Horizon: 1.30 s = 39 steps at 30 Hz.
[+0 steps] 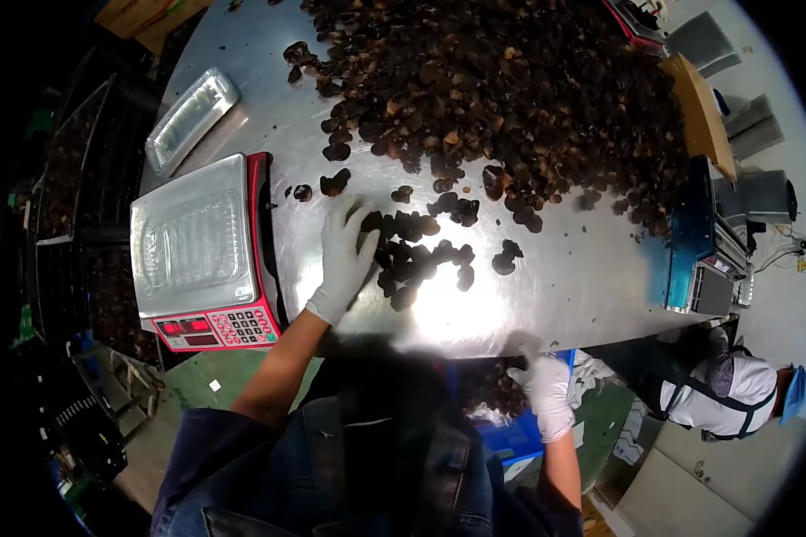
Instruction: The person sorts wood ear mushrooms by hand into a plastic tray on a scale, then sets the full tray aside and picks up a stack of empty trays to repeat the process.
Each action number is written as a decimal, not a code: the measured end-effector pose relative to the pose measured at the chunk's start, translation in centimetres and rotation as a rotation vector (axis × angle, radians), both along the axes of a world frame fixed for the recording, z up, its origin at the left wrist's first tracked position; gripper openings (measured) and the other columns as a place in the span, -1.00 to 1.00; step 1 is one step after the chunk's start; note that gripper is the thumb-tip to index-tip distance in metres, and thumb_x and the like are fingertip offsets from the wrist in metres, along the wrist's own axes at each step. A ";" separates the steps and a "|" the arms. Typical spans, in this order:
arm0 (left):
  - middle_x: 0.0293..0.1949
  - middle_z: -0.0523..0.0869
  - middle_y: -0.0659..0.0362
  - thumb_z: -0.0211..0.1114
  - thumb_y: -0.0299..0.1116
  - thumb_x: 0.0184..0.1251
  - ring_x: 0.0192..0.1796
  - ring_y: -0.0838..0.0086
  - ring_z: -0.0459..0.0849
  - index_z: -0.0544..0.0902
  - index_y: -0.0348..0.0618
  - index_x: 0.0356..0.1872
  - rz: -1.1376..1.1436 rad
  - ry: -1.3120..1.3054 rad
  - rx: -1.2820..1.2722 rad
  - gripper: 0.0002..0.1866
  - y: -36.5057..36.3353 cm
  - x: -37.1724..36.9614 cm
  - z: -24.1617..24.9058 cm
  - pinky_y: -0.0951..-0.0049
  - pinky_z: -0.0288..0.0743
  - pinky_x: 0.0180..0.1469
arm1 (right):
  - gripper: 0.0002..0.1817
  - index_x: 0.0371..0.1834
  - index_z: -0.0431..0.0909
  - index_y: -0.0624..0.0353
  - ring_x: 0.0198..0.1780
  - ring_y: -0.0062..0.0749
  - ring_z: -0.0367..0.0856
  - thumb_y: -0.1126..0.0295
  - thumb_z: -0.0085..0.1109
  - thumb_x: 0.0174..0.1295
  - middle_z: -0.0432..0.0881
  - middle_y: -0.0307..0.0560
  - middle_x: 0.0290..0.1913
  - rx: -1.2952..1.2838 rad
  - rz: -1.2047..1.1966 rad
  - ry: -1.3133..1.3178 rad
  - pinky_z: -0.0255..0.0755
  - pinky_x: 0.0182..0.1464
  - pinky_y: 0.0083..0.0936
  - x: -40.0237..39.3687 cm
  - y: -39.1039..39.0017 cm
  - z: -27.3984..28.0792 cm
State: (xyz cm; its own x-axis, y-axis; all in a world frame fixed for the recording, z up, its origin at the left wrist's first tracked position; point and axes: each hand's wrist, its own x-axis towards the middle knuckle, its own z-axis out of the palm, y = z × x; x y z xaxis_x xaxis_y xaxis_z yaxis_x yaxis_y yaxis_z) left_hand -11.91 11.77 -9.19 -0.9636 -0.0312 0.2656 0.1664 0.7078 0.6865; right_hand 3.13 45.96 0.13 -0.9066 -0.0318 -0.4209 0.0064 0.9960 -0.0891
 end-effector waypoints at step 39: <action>0.50 0.12 -0.19 0.54 0.24 -0.20 0.53 -0.17 0.03 0.15 -0.32 0.48 -0.540 -0.212 -0.188 0.26 1.1 -0.1 1.5 -0.09 -0.06 0.51 | 0.50 0.52 0.07 0.22 0.55 0.33 -0.05 -0.04 0.68 -0.68 -0.06 0.38 0.56 -0.478 0.067 0.488 -0.03 0.52 0.05 -12.7 -6.7 -9.5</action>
